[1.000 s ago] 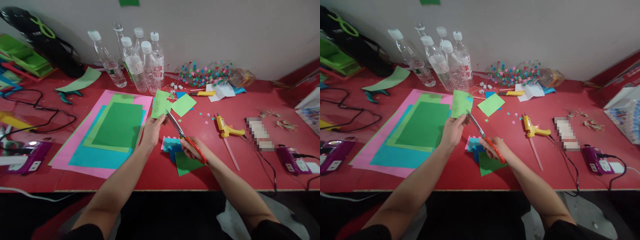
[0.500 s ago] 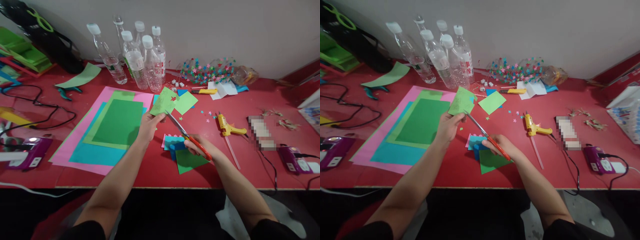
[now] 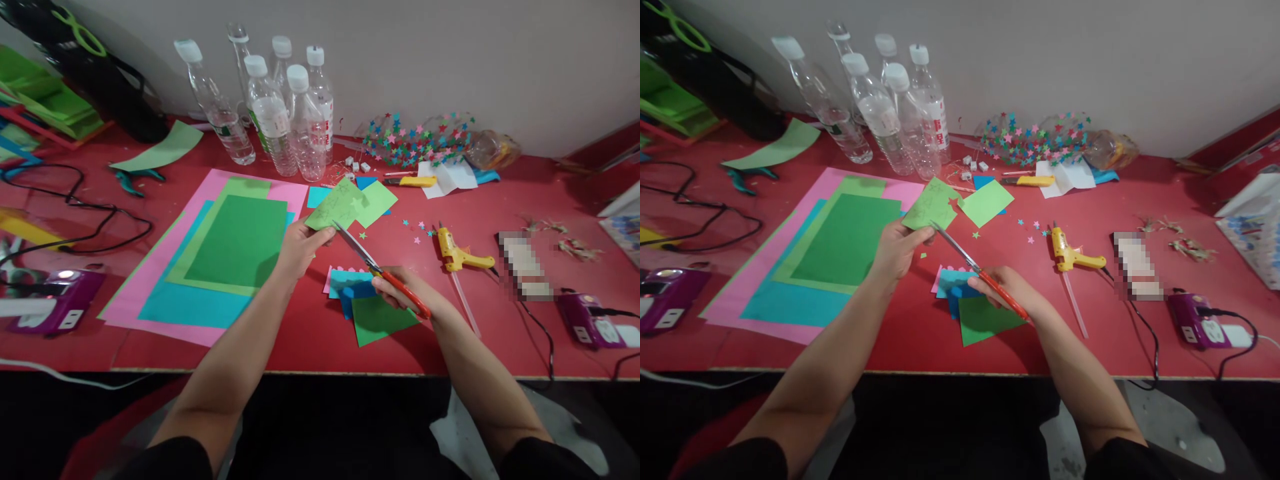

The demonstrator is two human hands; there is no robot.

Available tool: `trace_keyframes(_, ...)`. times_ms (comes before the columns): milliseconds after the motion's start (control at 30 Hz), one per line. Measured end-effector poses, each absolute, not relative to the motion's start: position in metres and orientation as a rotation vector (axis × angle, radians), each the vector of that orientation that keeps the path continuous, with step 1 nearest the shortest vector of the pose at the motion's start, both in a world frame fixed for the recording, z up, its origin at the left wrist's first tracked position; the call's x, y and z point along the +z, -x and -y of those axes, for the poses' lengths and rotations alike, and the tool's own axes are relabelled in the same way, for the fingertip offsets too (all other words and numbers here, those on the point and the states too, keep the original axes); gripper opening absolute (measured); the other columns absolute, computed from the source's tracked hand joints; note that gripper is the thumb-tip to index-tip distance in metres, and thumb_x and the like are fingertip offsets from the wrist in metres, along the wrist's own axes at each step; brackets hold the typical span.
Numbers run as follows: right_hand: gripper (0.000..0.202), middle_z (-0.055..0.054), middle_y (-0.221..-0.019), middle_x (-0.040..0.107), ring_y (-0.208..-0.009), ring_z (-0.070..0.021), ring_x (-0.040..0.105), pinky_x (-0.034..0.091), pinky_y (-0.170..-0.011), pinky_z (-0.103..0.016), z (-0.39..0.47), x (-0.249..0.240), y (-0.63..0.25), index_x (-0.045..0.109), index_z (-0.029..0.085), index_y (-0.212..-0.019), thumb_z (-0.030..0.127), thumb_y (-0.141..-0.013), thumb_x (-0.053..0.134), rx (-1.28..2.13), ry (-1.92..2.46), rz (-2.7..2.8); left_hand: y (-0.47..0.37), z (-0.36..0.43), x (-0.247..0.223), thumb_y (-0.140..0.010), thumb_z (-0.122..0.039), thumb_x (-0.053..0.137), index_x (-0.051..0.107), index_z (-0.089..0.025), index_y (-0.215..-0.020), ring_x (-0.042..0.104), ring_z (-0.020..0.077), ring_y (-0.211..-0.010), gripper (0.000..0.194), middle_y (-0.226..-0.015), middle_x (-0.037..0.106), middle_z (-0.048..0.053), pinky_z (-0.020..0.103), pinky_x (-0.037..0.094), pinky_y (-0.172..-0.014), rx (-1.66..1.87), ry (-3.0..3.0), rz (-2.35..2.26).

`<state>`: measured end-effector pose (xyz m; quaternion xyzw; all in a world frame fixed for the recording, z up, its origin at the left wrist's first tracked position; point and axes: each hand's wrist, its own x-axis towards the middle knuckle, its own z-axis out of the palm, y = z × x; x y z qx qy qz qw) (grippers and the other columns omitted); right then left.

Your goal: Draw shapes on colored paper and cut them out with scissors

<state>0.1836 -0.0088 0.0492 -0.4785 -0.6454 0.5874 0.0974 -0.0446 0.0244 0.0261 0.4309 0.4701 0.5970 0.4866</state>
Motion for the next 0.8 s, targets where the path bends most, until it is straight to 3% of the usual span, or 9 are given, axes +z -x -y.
trace_keyframes(800,0.047,0.006,-0.042,0.044,-0.037,-0.0058,0.036,0.029,-0.039,-0.019,0.0096,0.0428,-0.1796,0.048,0.018,-0.069,0.064,-0.079,0.055,1.772,1.459,1.829,0.0453,-0.0264,0.0252,-0.062,-0.029,0.073,0.068,-0.016,-0.064,0.053,0.0084,-0.051,0.015,-0.055,0.062,-0.002,0.022,0.045,-0.052,1.465,-0.921,-1.112)
